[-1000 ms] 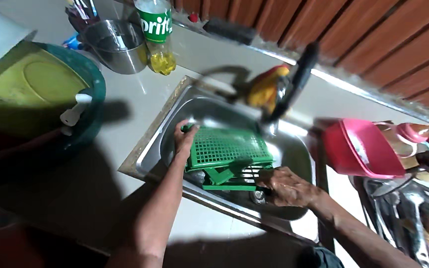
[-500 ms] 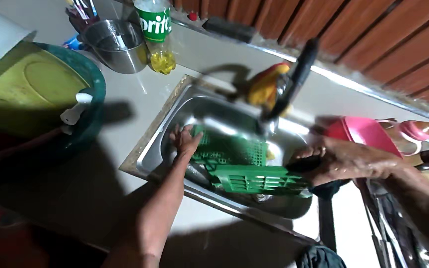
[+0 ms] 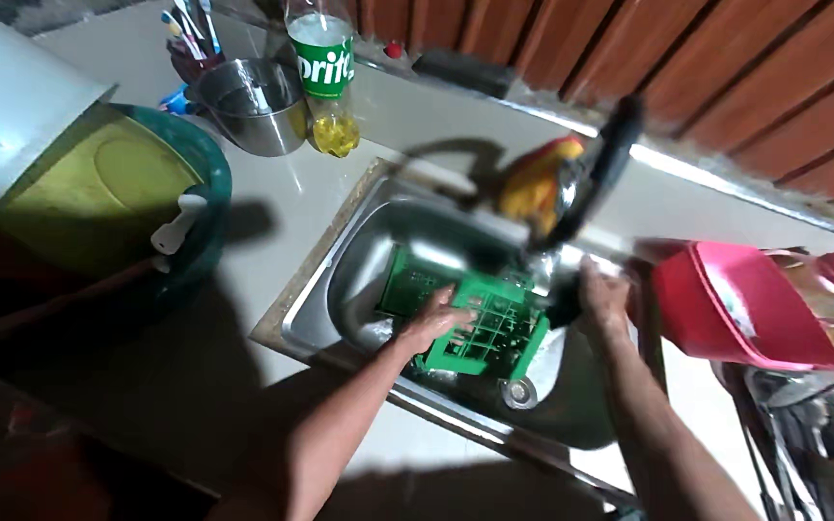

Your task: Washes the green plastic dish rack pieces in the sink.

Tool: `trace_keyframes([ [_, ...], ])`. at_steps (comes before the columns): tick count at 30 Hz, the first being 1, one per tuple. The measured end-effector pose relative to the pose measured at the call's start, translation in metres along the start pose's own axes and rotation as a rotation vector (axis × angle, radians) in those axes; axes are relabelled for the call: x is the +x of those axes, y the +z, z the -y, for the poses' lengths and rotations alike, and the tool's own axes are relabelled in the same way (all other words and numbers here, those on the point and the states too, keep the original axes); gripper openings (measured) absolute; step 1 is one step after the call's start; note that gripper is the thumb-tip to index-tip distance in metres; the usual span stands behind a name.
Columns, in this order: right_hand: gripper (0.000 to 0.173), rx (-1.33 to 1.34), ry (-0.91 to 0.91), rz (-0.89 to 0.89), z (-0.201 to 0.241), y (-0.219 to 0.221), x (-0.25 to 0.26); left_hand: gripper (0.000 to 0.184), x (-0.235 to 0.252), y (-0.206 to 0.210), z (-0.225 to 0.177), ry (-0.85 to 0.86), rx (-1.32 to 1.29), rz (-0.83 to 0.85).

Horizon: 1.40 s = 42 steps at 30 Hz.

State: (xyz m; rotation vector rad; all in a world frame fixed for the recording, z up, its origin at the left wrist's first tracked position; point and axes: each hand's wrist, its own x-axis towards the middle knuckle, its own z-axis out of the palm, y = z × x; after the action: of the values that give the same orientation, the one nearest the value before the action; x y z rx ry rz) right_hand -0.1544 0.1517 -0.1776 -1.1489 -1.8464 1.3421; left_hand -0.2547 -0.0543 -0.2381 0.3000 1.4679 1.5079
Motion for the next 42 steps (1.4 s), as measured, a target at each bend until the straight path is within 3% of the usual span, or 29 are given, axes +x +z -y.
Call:
trace_keyframes([
  [1,0.036,0.107,-0.001,0.008,-0.005,0.018,-0.009,0.055,0.003,0.005,0.001,-0.009,0.006,-0.006],
  [3,0.040,0.159,-0.131,0.197,-0.022,0.055,-0.032,0.058,0.007,0.014,0.005,0.032,0.032,-0.035],
  [5,0.040,-0.081,-0.422,0.297,-0.045,0.084,-0.046,0.054,0.004,0.017,0.007,0.092,0.073,-0.075],
  [6,0.041,-0.272,-0.547,0.263,-0.055,0.089,-0.044,0.053,0.002,0.015,0.007,0.097,0.056,-0.080],
  [7,0.042,-0.453,-0.561,0.220,-0.061,0.086,-0.037,0.053,0.000,0.015,0.007,0.079,0.022,-0.071],
  [9,0.048,-0.639,-0.341,0.191,-0.065,0.074,-0.018,0.056,-0.002,0.013,0.005,0.046,-0.005,-0.049],
  [11,0.048,-0.475,-0.245,0.166,-0.063,0.077,-0.021,0.062,0.002,0.012,0.005,0.052,0.033,-0.064],
  [13,0.044,-0.215,-0.275,0.249,-0.053,0.091,-0.044,0.062,0.003,0.013,0.004,0.069,0.092,-0.114],
  [15,0.041,-0.138,-0.358,0.313,-0.050,0.101,-0.057,0.059,-0.001,0.011,0.003,0.078,0.099,-0.131],
  [17,0.044,-0.333,-0.271,0.390,-0.040,0.090,-0.043,0.057,0.000,0.010,0.003,0.056,-0.014,-0.128],
  [20,0.047,-0.549,-0.048,0.328,-0.038,0.073,-0.010,0.043,0.001,0.013,0.002,0.052,-0.094,-0.074],
  [24,0.044,-0.448,-0.234,0.401,-0.004,0.093,-0.051,0.042,0.005,0.017,0.009,0.182,0.128,-0.214],
  [26,0.046,-0.427,-0.343,0.366,-0.004,0.101,-0.057,0.031,0.005,0.018,0.011,0.278,0.126,-0.259],
  [29,0.037,-0.480,-0.072,0.248,-0.014,0.085,-0.018,0.027,0.003,0.015,0.004,0.210,-0.042,-0.208],
  [31,0.033,-0.531,-0.033,0.209,-0.016,0.078,-0.006,0.029,0.002,0.016,0.002,0.168,-0.087,-0.199],
  [32,0.033,-0.520,-0.093,0.195,-0.015,0.081,-0.013,0.028,0.003,0.016,0.001,0.155,-0.090,-0.226],
  [34,0.037,-0.420,-0.389,0.150,-0.021,0.099,-0.038,0.029,0.005,0.016,0.001,0.152,-0.018,-0.309],
  [36,0.044,-0.326,-0.566,0.221,-0.028,0.110,-0.054,0.029,0.002,0.015,0.001,0.201,0.030,-0.345],
  [39,0.043,-0.482,-0.404,0.284,-0.038,0.087,-0.029,0.026,0.000,0.015,0.000,0.176,-0.091,-0.312],
  [42,0.042,-0.526,-0.187,0.159,-0.049,0.063,0.012,0.023,-0.003,0.020,-0.003,0.179,-0.142,-0.289],
])
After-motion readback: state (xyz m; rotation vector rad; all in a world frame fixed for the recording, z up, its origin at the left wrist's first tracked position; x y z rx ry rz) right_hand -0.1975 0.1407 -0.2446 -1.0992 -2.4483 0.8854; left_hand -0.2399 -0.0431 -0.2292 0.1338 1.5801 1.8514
